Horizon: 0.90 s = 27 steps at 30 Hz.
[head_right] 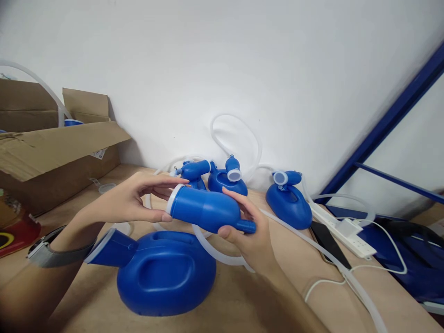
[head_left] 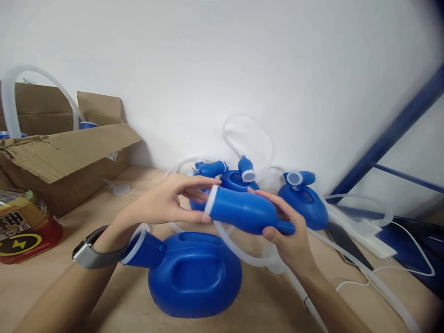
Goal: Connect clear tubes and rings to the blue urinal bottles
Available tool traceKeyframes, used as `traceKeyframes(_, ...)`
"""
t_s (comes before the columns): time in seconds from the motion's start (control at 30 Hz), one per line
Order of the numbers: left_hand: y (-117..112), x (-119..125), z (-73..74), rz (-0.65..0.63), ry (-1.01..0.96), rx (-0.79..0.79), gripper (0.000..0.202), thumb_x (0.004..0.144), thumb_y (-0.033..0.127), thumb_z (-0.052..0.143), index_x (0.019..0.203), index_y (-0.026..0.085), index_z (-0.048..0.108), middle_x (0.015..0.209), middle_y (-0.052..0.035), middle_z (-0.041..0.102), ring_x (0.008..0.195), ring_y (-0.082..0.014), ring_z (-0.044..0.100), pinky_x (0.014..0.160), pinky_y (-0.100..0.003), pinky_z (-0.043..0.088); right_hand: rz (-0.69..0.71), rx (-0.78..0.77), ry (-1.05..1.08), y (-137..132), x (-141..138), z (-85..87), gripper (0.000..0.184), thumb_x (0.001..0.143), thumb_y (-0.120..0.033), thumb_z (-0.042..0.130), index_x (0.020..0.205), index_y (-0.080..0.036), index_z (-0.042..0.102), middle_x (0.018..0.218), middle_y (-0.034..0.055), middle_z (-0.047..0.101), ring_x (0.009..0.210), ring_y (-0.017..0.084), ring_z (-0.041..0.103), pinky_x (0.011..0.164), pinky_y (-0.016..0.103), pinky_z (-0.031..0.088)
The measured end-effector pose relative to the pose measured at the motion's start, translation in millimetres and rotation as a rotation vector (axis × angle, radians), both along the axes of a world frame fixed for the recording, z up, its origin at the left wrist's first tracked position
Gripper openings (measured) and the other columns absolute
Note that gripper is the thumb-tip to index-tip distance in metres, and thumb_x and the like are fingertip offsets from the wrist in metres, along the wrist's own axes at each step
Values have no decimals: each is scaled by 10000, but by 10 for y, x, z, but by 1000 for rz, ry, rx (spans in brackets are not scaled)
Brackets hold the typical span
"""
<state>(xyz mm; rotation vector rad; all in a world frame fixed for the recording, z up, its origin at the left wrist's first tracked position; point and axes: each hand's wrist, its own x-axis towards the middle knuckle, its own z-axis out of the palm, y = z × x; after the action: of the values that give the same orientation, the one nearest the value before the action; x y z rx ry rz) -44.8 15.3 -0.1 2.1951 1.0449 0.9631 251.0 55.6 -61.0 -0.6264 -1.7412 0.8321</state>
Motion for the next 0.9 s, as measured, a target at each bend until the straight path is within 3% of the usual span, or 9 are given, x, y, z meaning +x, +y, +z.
traceKeyframes(0.13,4,10,21,8,1,-65,727,783,434,888,1442,279,624,1348,-94,724,1111,-301,755,906,-407,671,-77,408,-140,-19,45,52,734,767,-514,890,1415,-277,639,1409,124,689,1421,412,546,1139,582,512)
traceKeyframes(0.27,-3,-21,29,8,24,-105,696,808,456,865,1438,273,632,1303,-92,745,1096,-290,756,868,-373,673,-105,775,-237,22,95,47,794,820,-322,883,1526,-293,521,1486,131,631,1475,403,479,1233,694,340)
traceKeyframes(0.33,-15,-42,23,-6,41,-135,696,818,467,855,1449,283,626,1282,-84,754,1064,-276,763,817,-332,673,-102,903,-281,30,128,43,766,853,-220,846,1536,-288,504,1528,126,591,1477,378,482,1238,679,345)
traceKeyframes(0.47,-59,-59,17,-4,89,-162,752,833,480,842,1513,320,563,1176,-54,788,1005,-240,771,771,-272,655,-76,1036,-337,-7,185,64,657,885,-43,734,1479,-260,553,1584,104,535,1428,302,559,1168,514,522)
traceKeyframes(0.57,-95,-51,30,-14,90,-182,762,835,475,844,1524,339,546,1163,-38,793,1018,-235,771,783,-267,650,-44,978,-339,-73,175,131,538,899,-34,696,1361,-307,651,1517,60,612,1310,263,669,1071,436,608)
traceKeyframes(0.7,-151,-43,37,-18,133,-153,761,842,489,833,1530,394,523,1211,-12,780,1031,-237,771,764,-265,650,-4,622,-336,-175,89,283,347,913,-269,762,1243,-373,748,1372,15,719,1224,291,719,1063,464,610)
traceKeyframes(0.8,-219,6,43,12,204,1,802,828,504,839,1546,416,493,1372,-26,708,1121,-257,736,847,-298,641,1,446,-319,-204,41,324,449,836,-326,829,1275,-370,747,1303,15,754,1188,331,731,1067,521,602)
traceKeyframes(0.9,-320,138,85,-31,246,136,844,785,535,866,1537,408,505,1459,-40,647,1256,-298,662,983,-351,597,13,423,-289,-227,28,210,600,770,-316,867,1349,-338,711,1283,37,761,1147,347,743,1048,533,610)
